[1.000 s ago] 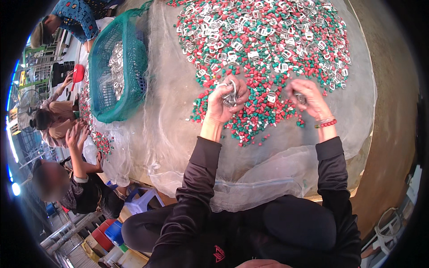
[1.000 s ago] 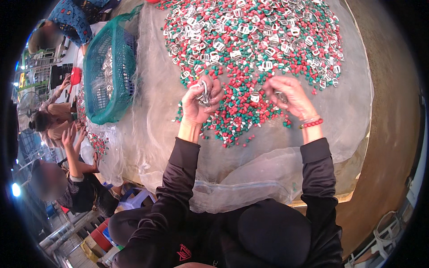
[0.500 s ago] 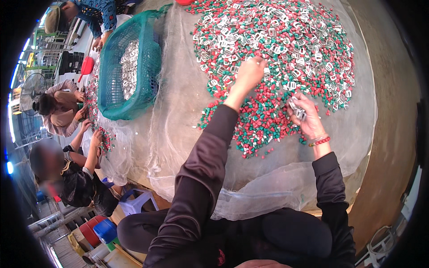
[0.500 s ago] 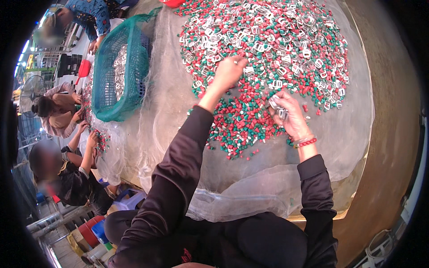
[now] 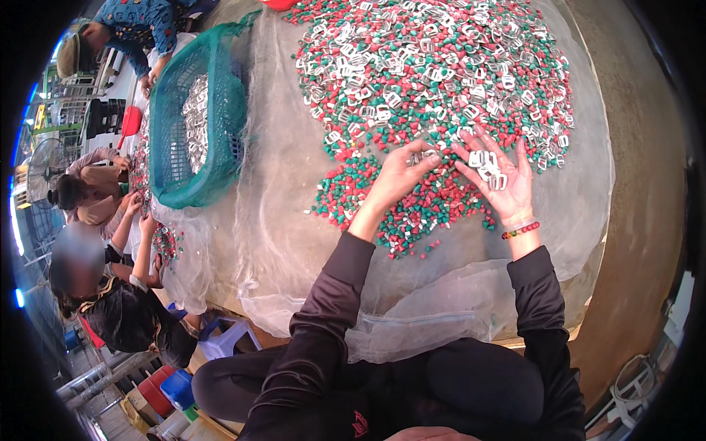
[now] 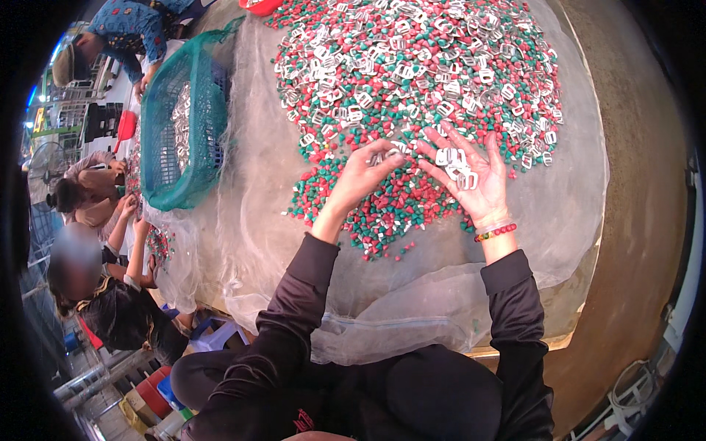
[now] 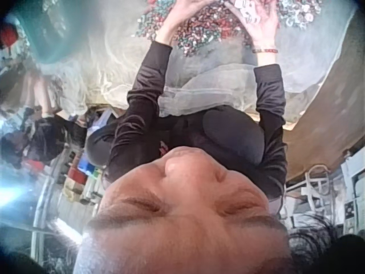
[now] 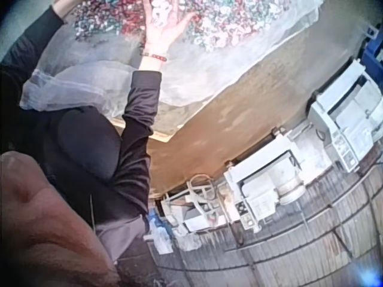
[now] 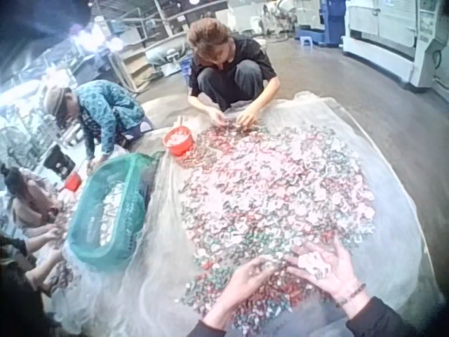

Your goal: The person sits on the floor and sorts small red, green, and white plastic components from a large pile on a plastic sheet. They pick up the white pieces and place them into a green basket while leaving the colored pieces behind. Other workers are visible nearby performing similar sorting tasks.

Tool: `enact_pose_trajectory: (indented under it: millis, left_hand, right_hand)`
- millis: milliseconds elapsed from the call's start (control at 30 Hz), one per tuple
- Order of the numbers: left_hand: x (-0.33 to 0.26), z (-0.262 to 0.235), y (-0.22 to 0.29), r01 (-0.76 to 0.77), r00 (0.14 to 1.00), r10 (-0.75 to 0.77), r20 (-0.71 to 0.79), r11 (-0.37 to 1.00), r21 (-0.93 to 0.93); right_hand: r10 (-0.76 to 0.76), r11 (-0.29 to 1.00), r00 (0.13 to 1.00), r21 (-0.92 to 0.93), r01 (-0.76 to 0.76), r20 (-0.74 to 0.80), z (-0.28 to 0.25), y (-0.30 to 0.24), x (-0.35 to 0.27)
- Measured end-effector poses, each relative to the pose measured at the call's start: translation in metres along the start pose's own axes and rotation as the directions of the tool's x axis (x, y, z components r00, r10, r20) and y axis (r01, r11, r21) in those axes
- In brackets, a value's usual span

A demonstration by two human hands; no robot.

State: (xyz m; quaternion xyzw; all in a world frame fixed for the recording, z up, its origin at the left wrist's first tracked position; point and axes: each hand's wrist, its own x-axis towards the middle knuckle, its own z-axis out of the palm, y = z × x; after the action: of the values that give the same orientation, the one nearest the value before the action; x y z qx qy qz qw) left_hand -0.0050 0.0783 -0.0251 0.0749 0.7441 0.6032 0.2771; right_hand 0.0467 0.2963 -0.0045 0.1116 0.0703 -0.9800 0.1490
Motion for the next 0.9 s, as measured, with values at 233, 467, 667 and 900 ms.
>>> enact_pose_trajectory:
  millis: [233, 467, 667, 900]
  left_hand:
    - [-0.029, 0.016, -0.012, 0.164, 0.982, 0.034, 0.184, 0.314, -0.935]
    - [-0.029, 0.061, -0.013, 0.281, 0.959, -0.007, 0.282, -0.075, -0.957]
    - [-0.036, 0.035, -0.022, 0.117, 0.976, -0.147, 0.159, -0.263, -0.958]
    - [-0.041, -0.213, 0.063, -0.296, 0.872, 0.272, -0.408, -0.371, -0.880]
  right_hand:
    - [-0.285, 0.877, 0.925, -0.459, 0.145, -0.252, 0.009, 0.021, 0.008]
    - [-0.231, -0.264, 0.880, -0.897, 0.355, 0.416, 0.057, 0.063, -0.001]
    - [-0.142, -0.419, 0.782, -0.753, 0.508, 0.607, 0.063, 0.075, 0.003]
    - [-0.442, -0.248, 0.782, -0.898, 0.364, 0.439, 0.053, 0.022, -0.001]
